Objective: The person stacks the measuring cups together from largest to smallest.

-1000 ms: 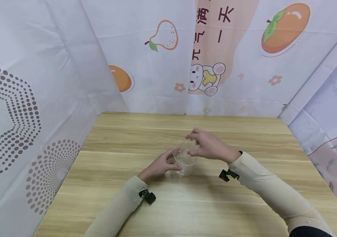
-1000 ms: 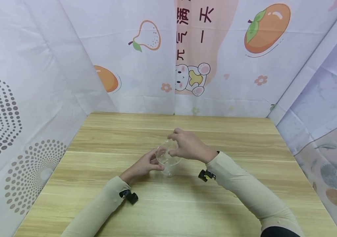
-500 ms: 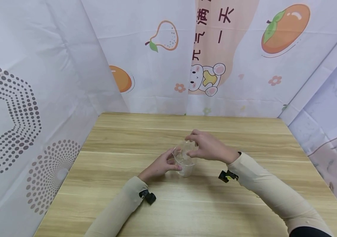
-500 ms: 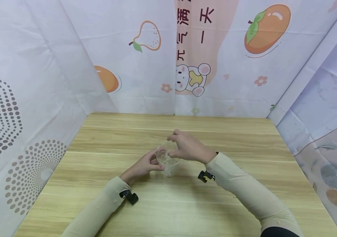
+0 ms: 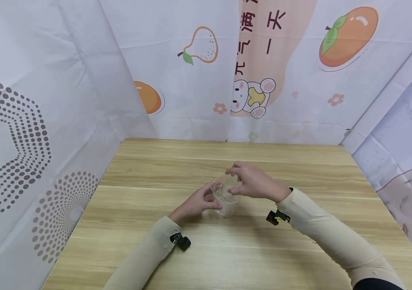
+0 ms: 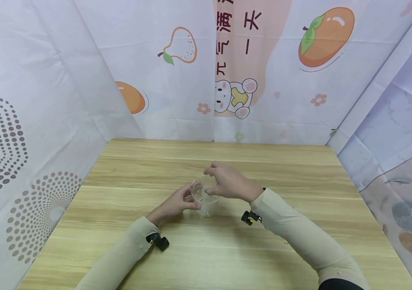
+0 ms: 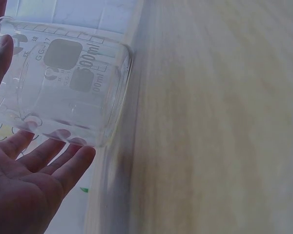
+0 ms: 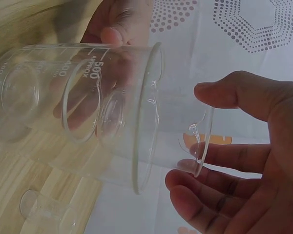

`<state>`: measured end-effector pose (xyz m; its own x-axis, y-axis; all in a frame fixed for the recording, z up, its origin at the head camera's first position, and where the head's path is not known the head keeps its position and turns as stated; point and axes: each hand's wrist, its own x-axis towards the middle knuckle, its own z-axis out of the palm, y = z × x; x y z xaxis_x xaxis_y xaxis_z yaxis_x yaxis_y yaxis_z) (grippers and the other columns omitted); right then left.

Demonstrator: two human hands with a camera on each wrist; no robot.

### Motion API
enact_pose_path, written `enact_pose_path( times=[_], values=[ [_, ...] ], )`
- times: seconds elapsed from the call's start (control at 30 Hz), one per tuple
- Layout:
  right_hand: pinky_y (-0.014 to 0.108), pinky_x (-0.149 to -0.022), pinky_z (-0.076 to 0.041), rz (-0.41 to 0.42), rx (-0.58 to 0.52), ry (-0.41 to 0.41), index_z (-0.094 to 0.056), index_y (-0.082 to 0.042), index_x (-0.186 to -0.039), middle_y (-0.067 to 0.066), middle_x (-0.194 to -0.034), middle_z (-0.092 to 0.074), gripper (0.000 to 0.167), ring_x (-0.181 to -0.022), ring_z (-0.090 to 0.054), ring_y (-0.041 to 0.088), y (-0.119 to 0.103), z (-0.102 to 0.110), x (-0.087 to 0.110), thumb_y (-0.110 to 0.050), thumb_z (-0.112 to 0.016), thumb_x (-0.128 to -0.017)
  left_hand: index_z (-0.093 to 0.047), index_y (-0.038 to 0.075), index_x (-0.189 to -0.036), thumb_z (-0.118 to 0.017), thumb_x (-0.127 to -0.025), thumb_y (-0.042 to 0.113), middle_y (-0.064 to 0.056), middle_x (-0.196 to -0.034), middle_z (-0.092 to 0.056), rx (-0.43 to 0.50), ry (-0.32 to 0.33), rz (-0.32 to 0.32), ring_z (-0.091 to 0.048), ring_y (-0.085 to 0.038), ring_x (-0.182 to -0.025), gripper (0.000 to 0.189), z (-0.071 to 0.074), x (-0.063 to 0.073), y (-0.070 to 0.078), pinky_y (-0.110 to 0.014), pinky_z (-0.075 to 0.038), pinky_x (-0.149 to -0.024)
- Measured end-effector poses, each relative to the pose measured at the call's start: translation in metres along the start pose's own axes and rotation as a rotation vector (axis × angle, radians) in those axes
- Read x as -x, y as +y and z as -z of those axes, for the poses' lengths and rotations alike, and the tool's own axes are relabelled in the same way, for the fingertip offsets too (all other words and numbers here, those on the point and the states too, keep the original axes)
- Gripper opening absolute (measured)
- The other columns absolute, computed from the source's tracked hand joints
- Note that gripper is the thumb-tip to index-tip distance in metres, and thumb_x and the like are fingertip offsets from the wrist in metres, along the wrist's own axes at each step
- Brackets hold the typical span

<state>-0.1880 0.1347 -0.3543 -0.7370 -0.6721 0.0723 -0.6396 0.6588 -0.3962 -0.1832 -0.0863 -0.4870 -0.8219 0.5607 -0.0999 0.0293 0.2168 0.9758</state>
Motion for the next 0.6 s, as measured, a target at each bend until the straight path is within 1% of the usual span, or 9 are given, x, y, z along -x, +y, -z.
enact_pose_path(
  times=[0.1,0.27,0.43,0.6],
  values=[
    [0.022,-0.063,-0.049,0.009,-0.002,0.001,-0.066,-0.001,-0.118,0.007,-0.101,-0.064,0.045,-0.081,-0.061,0.021,0.0016,-0.0028,-0.0003,-0.022,-0.077,-0.080,-0.026,0.022,-0.154,-0.077,-0.085,0.022,-0.004,-0.159,-0.032,0.002,-0.002,0.000,-0.036,-0.029,-0.144,0.086,0.0002,0.0003,0.0002,-0.045,-0.038,-0.115],
    [0.023,-0.064,-0.050,0.022,0.006,0.003,-0.066,-0.001,-0.118,0.007,-0.102,-0.064,0.045,-0.081,-0.062,0.022,0.0021,-0.0049,-0.0004,-0.023,-0.077,-0.080,-0.025,0.023,-0.155,-0.076,-0.085,0.021,-0.004,-0.159,-0.030,0.018,-0.007,0.005,-0.038,-0.030,-0.143,0.086,0.0005,0.0000,-0.0006,-0.046,-0.039,-0.114],
    [0.024,-0.065,-0.051,0.011,0.002,-0.004,-0.066,-0.001,-0.118,0.007,-0.103,-0.063,0.046,-0.081,-0.061,0.018,0.0003,-0.0051,-0.0009,-0.023,-0.078,-0.080,-0.024,0.024,-0.155,-0.076,-0.085,0.020,-0.004,-0.160,-0.030,0.021,-0.006,0.010,-0.038,-0.031,-0.142,0.087,0.0006,-0.0006,-0.0015,-0.046,-0.037,-0.115],
    [0.023,-0.065,-0.051,0.012,0.010,-0.013,-0.066,0.000,-0.118,0.008,-0.102,-0.064,0.047,-0.079,-0.060,0.015,0.0010,-0.0072,-0.0017,-0.024,-0.078,-0.079,-0.025,0.025,-0.155,-0.077,-0.085,0.024,-0.001,-0.160,-0.030,-0.002,0.002,0.013,-0.037,-0.029,-0.144,0.087,0.0001,-0.0003,-0.0002,-0.046,-0.036,-0.116]
  ],
)
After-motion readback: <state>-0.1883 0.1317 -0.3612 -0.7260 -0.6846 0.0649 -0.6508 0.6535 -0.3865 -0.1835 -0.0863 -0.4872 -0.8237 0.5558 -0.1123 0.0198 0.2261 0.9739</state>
